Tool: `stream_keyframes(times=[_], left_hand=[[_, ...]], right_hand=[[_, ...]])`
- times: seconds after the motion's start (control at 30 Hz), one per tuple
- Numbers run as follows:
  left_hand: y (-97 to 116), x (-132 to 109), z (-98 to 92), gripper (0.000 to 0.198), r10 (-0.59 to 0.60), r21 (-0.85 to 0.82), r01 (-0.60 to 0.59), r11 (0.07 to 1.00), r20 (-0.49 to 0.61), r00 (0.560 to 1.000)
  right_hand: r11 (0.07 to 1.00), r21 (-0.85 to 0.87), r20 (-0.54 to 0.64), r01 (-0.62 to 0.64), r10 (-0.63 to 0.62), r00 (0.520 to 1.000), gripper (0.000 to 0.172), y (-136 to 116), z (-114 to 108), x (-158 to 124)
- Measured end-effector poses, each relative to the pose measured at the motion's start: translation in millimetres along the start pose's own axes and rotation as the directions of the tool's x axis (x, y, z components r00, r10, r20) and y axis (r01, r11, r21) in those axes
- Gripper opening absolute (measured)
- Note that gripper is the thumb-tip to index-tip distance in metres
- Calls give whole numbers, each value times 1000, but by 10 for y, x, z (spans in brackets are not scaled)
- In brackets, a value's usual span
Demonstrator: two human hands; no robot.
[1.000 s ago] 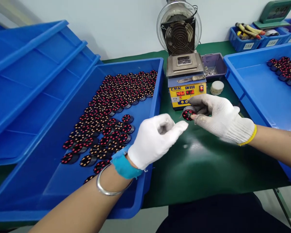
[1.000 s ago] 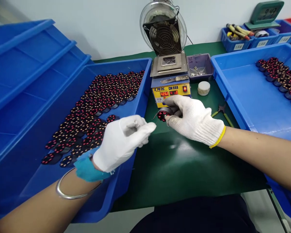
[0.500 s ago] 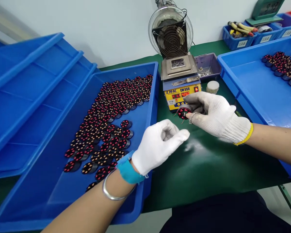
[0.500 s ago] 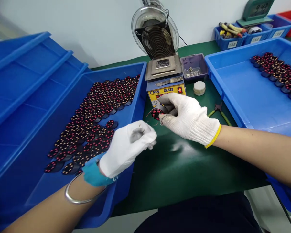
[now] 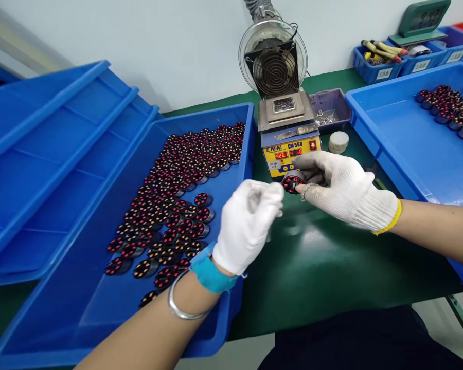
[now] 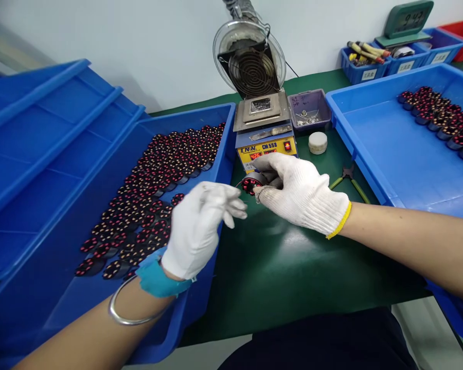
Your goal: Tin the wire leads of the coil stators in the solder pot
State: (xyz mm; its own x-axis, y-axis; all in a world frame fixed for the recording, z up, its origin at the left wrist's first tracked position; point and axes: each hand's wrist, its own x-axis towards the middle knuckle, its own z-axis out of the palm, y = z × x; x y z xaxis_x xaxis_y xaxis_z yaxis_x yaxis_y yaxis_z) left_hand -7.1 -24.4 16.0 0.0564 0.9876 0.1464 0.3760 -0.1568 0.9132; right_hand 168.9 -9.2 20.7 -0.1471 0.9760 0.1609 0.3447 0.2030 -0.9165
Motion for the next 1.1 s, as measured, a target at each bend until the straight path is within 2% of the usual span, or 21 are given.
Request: stream_keyframes(times=[0.1, 0.17, 0.23, 0.37, 0.43, 0.53, 0.67, 0.77, 0.83, 0.9, 1.0, 1.1], left_hand=[[-25, 2, 51, 29, -60, 93, 45, 995, 160, 985], [-27, -14, 72, 25, -45, 94, 27, 995, 198, 979], [-11, -35, 67, 19, -4, 47, -4, 999, 170, 985], [40, -52, 25, 18, 20, -33, -19, 999, 24, 1000], [52, -42, 10, 23, 6, -14, -6, 1000, 37, 999], [45, -30, 2, 28, 8, 46, -13, 999, 112, 994], [28, -59, -18, 31, 166, 155, -192, 969, 165, 972], [19, -84, -36, 33, 297, 212, -353, 911, 258, 920], [3, -74, -40, 32, 316, 243, -404, 882, 333, 889], [-24, -45, -36, 32, 241, 297, -380, 876, 413, 878], [-70, 1, -23, 35, 84, 374, -314, 873, 519, 851], [-103, 9, -13, 35, 30, 392, -321, 862, 593, 805]], right_hand=[[999, -33, 13, 9, -8, 1000, 40, -4, 5, -23], [999, -33, 15, 14, -14, 1000, 40, 5, 6, -25], [1000, -17, 1, 9, -9, 1000, 40, 16, 1, -15], [998, 57, -49, -32, 35, 998, 42, 24, -5, 5], [994, 97, -46, -56, 61, 997, 40, 13, 12, -13], [990, 117, 0, -81, 81, 997, 39, -9, 50, -67], [998, 38, -46, -41, 43, 998, 40, -29, 6, 19], [979, -178, -134, 98, -123, 983, 39, -57, -156, 376], [879, -443, -143, 176, -263, 954, 40, -106, -291, 729], [705, -692, -128, 154, -330, 935, 42, -176, -403, 1099], [441, -896, -93, 45, -287, 953, 43, -279, -474, 1545], [268, -963, -28, 33, -221, 975, 43, -329, -436, 1784]])
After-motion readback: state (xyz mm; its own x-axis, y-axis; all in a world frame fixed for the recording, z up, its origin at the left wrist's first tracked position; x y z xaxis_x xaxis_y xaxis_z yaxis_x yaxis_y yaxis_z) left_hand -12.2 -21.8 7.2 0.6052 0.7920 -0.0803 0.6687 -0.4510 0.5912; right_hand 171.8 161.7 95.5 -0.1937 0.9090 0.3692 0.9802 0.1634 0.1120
